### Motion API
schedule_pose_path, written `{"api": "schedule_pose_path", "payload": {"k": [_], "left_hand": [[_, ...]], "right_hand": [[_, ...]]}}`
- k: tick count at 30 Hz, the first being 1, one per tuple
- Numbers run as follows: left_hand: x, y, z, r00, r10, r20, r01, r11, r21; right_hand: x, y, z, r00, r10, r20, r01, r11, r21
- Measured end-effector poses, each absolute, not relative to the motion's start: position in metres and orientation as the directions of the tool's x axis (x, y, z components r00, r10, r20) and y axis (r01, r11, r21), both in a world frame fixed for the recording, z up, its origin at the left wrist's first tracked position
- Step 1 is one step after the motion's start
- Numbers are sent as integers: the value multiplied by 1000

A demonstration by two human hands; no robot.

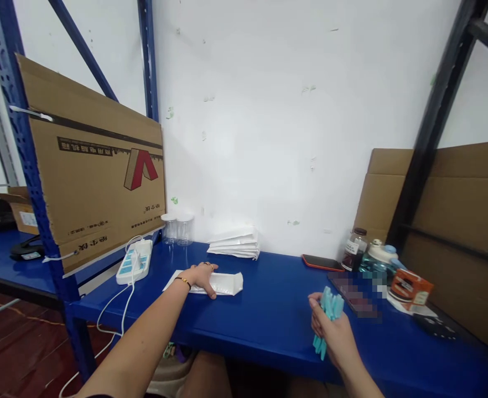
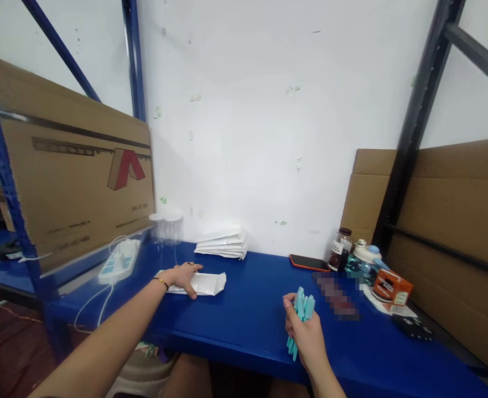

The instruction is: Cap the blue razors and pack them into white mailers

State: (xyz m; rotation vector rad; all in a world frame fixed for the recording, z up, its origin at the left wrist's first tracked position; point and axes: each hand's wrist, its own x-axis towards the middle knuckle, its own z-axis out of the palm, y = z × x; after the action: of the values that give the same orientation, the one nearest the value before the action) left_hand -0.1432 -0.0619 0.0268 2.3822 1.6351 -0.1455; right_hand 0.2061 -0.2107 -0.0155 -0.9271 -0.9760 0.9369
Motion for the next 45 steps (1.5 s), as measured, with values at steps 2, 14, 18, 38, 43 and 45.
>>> {"api": "schedule_pose_path", "payload": {"k": [2, 14, 18, 38, 43, 45], "left_hand": [[-137, -67, 28, 385, 907, -168, 922, -369, 119], [-35, -134, 50, 539, 766, 350, 541, -633, 553], [-11, -148, 55, 522, 714, 466, 329, -673, 663], [-1, -150, 47, 314, 719, 620, 85, -671, 736], [6, -151, 44, 196, 757, 624, 167, -652, 739], [8, -152, 44, 146, 755, 639, 189, -655, 731]], "right_hand": [[199, -213, -3, 308, 909, 281, -266, 366, -892], [166, -189, 107, 542, 753, 374, -463, 639, -615], [163, -190, 128, 543, 689, 480, -339, 703, -626], [132, -202, 158, 267, 795, 545, -334, 607, -721], [131, -204, 163, 300, 797, 525, -307, 601, -738], [130, -205, 166, 300, 790, 535, -286, 609, -740]]}}
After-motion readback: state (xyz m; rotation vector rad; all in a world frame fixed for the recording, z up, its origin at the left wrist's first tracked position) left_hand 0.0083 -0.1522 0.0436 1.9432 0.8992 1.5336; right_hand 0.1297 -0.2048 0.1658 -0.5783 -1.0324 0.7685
